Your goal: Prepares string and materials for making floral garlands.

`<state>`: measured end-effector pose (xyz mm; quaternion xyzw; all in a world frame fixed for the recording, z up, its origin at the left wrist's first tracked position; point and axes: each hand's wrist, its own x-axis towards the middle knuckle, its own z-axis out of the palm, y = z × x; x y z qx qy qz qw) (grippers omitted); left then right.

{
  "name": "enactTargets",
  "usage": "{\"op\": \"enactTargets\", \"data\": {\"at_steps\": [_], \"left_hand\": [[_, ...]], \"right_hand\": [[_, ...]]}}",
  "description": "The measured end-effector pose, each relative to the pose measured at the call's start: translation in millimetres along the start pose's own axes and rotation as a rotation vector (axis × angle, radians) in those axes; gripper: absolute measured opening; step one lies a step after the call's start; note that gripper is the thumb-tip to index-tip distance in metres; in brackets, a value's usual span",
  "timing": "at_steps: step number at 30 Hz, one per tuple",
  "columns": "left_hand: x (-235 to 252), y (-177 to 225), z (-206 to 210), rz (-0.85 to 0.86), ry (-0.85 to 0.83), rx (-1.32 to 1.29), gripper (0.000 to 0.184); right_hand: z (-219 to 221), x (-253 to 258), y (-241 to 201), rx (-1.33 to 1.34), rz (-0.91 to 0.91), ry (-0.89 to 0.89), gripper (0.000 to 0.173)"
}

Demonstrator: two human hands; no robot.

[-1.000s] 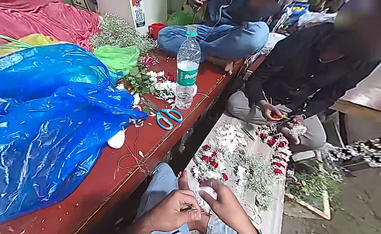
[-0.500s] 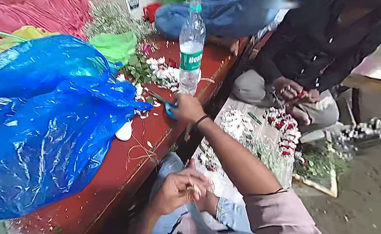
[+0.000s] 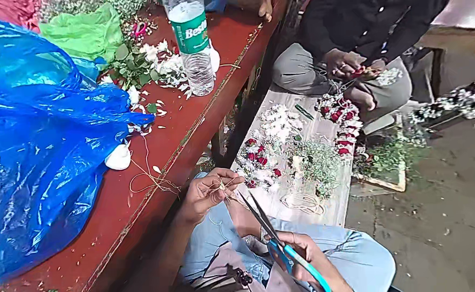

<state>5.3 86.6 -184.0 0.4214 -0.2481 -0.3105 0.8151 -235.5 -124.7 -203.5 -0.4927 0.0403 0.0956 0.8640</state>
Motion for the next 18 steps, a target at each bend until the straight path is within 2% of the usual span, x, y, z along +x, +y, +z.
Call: {"op": "enactTargets", "data": {"at_steps": [7, 12, 15, 18], "left_hand": [[5, 2, 12, -0.053, -0.109, 0.16, 0.026], [4, -2, 10, -0.055, -0.142, 0.141, 0.024], [2, -3, 11, -0.064, -0.169, 0.119, 0.023], [0, 0, 17, -0.083, -0.245, 0.184, 0.028]], "right_hand": [[12, 8, 4, 0.013, -0.074, 0.042, 0.053], [24, 13, 12, 0.041, -0.201, 0.105, 0.047], [14, 13, 11, -0.016, -0.206, 0.302, 0.048], [-34, 25, 7, -0.326, -0.068, 0.71, 0.048]]}}
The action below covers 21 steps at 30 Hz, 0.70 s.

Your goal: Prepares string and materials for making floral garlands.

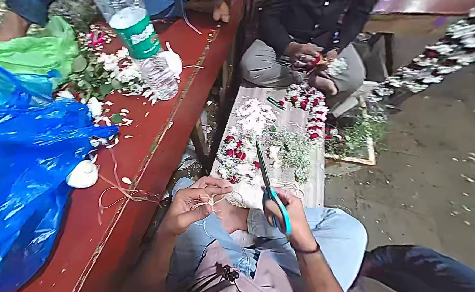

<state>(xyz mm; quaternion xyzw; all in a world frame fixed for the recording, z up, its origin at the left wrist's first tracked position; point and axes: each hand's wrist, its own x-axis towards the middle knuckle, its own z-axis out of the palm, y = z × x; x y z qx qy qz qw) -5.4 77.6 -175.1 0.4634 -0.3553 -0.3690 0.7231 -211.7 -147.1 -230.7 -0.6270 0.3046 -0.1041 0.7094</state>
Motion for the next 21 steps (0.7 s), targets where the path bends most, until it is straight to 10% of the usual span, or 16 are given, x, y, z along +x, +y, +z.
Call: {"op": "enactTargets", "data": {"at_steps": [6, 14, 18, 21], "left_hand": [[-9, 13, 10, -0.003, -0.115, -0.007, 0.03], [-23, 19, 20, -0.069, -0.231, -0.131, 0.023], [-24, 12, 21, -0.08, -0.244, -0.161, 0.023], [-20, 10, 19, -0.084, -0.23, -0.141, 0.023]], "right_hand": [[-59, 113, 66, -0.959, 0.321, 0.227, 0.051], [-56, 174, 84, -1.134, 0.487, 0.247, 0.04], [-34, 141, 58, -0.92, 0.298, 0.116, 0.045], [23, 58, -13, -0.099, 0.012, -0.274, 0.042]]}}
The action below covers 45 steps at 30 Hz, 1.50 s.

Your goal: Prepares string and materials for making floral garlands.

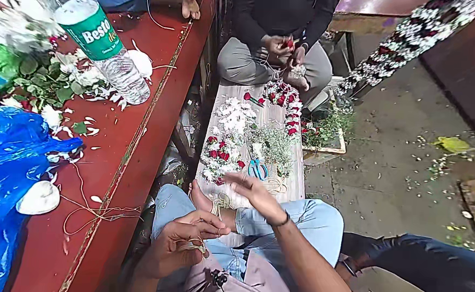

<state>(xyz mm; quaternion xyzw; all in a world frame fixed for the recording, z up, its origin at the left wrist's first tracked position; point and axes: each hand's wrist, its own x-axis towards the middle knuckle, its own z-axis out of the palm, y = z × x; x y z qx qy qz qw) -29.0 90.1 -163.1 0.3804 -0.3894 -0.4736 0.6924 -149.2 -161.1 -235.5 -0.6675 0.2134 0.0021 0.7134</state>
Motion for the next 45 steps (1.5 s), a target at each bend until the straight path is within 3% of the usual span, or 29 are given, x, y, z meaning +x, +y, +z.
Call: {"op": "enactTargets", "data": {"at_steps": [2, 4, 7, 10, 14, 17, 19, 20, 23, 25, 27, 29, 32, 36, 40, 45], "left_hand": [[3, 0, -6, 0.013, 0.018, 0.015, 0.025], [3, 3, -10, 0.02, 0.026, 0.033, 0.026], [-7, 8, -15, 0.0, 0.023, -0.049, 0.027], [-25, 8, -25, -0.061, -0.069, -0.055, 0.026], [-48, -18, -9, -0.501, -0.298, 0.437, 0.022], [-2, -24, 45, -0.808, -0.332, 0.736, 0.026], [20, -29, 62, -0.908, -0.389, 0.822, 0.029], [15, -41, 58, -0.878, -0.406, 0.848, 0.031], [-8, -90, 21, -0.694, -0.238, 0.792, 0.033], [17, -104, -7, -0.706, 0.015, 0.799, 0.029], [53, -132, -39, -0.762, 0.29, 1.012, 0.036], [88, -166, -66, -0.854, 0.441, 1.167, 0.042], [120, -199, -89, -0.955, 0.447, 1.119, 0.039], [129, -210, -108, -0.833, 0.628, 0.911, 0.024], [130, -218, -114, -0.913, 0.539, 0.897, 0.041], [145, -201, -102, -0.662, 0.742, 0.686, 0.028]], "right_hand": [[43, -39, -41, 0.323, -0.123, -0.195, 0.034], [61, -57, -52, 0.415, -0.218, -0.185, 0.016], [53, -66, -59, 0.283, -0.304, -0.086, 0.007], [32, -78, -84, 0.183, -0.429, -0.123, 0.009], [9, -98, -128, 0.141, -0.65, -0.101, 0.01], [-9, -96, -131, 0.068, -0.69, 0.075, 0.012], [-22, -92, -118, 0.087, -0.675, 0.172, 0.012], [-27, -92, -111, 0.101, -0.658, 0.204, 0.013], [-34, -101, -87, 0.146, -0.574, 0.255, 0.011], [-35, -106, -71, 0.194, -0.506, 0.268, 0.011], [-31, -109, -55, 0.252, -0.437, 0.279, 0.01], [-24, -112, -42, 0.285, -0.39, 0.284, 0.01], [-17, -119, -35, 0.283, -0.358, 0.297, 0.009], [-23, -128, -23, 0.301, -0.315, 0.327, 0.009], [-23, -120, -11, 0.374, -0.25, 0.34, 0.008], [-17, -110, -15, 0.356, -0.265, 0.314, 0.007]]}}
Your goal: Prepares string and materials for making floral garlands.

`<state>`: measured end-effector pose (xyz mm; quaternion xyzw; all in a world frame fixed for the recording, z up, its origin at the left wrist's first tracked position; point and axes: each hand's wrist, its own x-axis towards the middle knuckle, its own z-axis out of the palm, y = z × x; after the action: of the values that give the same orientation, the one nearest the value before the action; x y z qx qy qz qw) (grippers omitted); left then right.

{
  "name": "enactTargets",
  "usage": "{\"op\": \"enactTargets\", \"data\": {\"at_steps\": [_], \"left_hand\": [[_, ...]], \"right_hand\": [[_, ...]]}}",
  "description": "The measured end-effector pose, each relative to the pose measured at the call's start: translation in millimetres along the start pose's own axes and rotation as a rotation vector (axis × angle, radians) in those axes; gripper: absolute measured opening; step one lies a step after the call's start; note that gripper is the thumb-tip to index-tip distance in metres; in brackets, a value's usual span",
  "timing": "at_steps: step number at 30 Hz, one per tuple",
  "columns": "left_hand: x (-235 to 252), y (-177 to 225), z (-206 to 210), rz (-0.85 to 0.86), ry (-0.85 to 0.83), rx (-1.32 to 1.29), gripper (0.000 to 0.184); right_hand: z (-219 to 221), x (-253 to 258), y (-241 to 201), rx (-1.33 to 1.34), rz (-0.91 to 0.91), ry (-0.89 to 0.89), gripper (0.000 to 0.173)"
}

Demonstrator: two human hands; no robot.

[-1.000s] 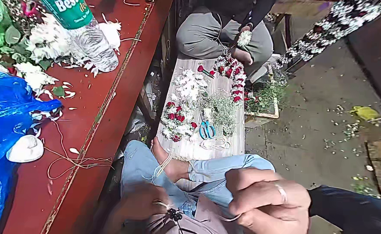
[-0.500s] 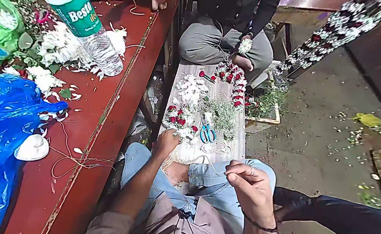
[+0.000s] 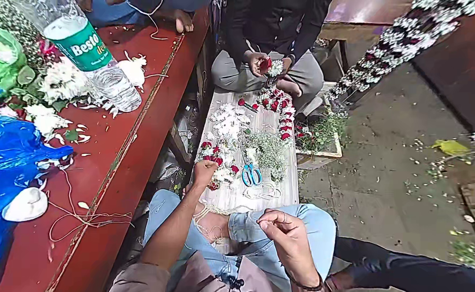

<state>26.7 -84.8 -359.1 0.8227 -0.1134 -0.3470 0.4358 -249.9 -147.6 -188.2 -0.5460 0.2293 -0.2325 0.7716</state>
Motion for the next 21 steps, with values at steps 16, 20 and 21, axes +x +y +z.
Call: {"op": "enactTargets", "data": {"at_steps": [16, 20, 21], "left_hand": [[-81, 140, -63, 0.261, -0.425, -0.098, 0.02], [-99, 113, -70, 0.198, -0.407, -0.499, 0.019], [-105, 109, -71, 0.169, -0.434, -0.584, 0.02]], "right_hand": [[25, 130, 67, 0.002, -0.044, 0.162, 0.009], [24, 105, 87, -0.008, 0.047, 0.136, 0.007], [23, 98, 90, -0.017, 0.058, 0.133, 0.007]]}}
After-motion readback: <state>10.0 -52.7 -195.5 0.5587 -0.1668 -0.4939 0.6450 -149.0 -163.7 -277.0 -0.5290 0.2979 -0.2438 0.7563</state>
